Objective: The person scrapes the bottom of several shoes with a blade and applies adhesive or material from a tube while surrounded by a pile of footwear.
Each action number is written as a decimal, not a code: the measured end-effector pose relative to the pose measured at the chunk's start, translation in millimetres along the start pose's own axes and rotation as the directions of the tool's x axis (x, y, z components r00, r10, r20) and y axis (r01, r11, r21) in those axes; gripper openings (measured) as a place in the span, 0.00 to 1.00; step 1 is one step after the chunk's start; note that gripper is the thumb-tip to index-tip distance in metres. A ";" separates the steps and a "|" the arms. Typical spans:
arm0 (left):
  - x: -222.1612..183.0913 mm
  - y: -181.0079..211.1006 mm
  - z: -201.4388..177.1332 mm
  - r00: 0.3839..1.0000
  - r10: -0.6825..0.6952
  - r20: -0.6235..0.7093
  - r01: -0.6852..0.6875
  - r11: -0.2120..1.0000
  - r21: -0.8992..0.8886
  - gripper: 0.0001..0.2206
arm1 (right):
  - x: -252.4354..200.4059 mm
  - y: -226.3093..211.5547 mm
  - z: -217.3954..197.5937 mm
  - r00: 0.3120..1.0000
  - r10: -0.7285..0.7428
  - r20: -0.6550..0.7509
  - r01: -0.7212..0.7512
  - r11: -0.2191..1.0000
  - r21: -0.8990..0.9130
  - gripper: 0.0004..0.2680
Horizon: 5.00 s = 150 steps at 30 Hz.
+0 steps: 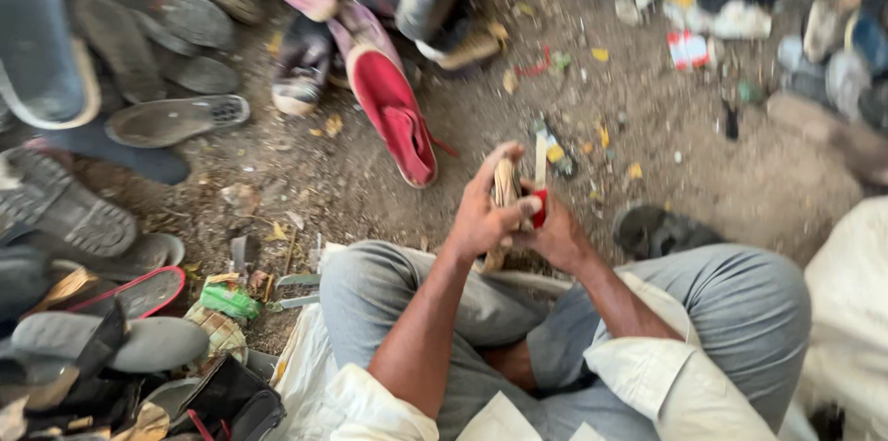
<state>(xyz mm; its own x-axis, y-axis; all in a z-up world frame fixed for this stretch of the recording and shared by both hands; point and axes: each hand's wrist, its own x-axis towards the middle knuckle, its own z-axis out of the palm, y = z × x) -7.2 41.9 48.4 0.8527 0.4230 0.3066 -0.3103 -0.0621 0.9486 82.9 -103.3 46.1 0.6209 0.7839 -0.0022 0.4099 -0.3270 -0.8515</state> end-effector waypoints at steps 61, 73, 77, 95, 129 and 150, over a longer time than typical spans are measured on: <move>-5.5 -43.0 -12.7 0.691 -0.656 -0.303 0.517 0.742 -0.428 0.16 | 20.2 55.0 18.2 0.924 0.357 0.133 -0.357 0.686 0.634 0.11; -45.7 -40.9 -6.6 0.662 -0.561 -0.496 0.345 0.816 -0.463 0.13 | 159.5 64.9 -115.6 0.800 0.598 0.054 -0.256 0.257 0.932 0.24; -52.6 -31.3 -4.5 0.689 -0.501 -0.524 0.357 0.864 -0.356 0.14 | 181.9 70.7 -139.1 0.826 0.564 -0.012 -0.180 0.285 0.941 0.22; -21.3 -21.1 28.5 0.711 -0.546 -0.444 0.412 0.834 -0.367 0.15 | 7.2 41.3 -22.6 0.963 0.265 0.037 -0.242 0.800 0.549 0.11; -33.4 -91.3 -17.9 0.400 -0.549 -0.734 -0.009 0.798 -0.602 0.15 | -21.5 70.6 28.9 0.954 0.281 0.102 -0.279 0.960 -0.030 0.26; -70.5 -85.7 40.4 0.629 -0.749 -0.207 0.628 0.647 -0.431 0.16 | -26.2 79.6 31.0 0.769 0.626 0.133 -0.588 0.609 0.533 0.17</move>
<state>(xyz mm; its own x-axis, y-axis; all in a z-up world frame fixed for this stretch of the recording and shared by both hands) -23.7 -19.1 -51.3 0.6821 0.5000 -0.5337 0.1536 0.6155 0.7730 78.5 -133.5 -37.9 0.6447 0.4683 -0.6042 -0.4716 -0.3784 -0.7965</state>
